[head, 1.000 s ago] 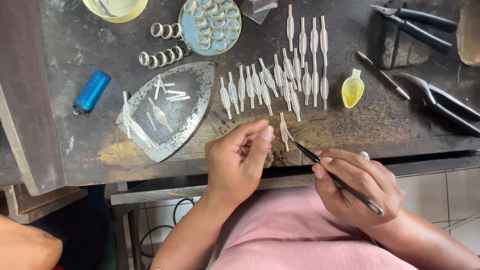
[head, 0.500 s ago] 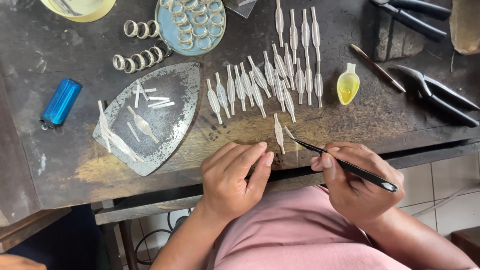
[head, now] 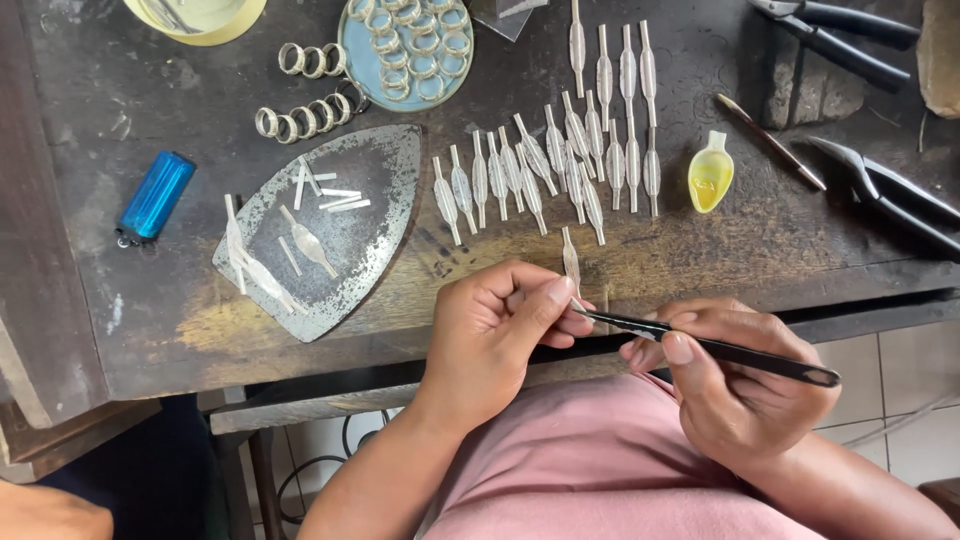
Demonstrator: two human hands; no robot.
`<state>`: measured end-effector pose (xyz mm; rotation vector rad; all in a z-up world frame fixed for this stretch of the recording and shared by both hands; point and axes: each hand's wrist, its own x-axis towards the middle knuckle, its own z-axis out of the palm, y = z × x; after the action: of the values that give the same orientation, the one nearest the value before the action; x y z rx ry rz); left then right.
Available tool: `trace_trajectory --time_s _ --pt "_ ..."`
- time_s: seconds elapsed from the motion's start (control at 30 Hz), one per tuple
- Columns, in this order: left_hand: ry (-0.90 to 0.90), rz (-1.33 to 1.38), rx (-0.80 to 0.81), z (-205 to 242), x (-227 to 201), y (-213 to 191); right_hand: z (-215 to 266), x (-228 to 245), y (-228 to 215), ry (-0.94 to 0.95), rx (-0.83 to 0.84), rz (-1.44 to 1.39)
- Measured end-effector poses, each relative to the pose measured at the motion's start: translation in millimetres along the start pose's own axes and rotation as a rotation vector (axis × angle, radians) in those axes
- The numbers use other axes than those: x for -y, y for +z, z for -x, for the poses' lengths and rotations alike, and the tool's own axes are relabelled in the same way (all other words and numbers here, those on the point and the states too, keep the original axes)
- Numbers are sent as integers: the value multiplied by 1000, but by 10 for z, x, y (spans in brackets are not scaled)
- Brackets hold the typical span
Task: Applying adhesive to small, leaf-shaped silver jewelry components using a fine-tipped applicator tool.
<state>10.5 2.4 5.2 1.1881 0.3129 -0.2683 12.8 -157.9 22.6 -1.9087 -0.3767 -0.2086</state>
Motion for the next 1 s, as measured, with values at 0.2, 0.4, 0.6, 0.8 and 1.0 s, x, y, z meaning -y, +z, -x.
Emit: trace_trajectory --time_s 0.2,0.4,0.6,0.8,1.0 --pt "103 -317 -75 -28 -59 -9 31 -67 -68 -323 87 239" --pt "176 -521 -118 -31 -99 7 72 -115 -81 -494 121 400" --pt "258 -631 -128 -34 -109 -4 82 -113 -73 -495 121 447" --pt "709 -790 -136 2 -25 -115 51 -170 -3 -398 45 460" --pt "901 -815 -107 -7 35 -143 41 -215 44 -386 61 485"
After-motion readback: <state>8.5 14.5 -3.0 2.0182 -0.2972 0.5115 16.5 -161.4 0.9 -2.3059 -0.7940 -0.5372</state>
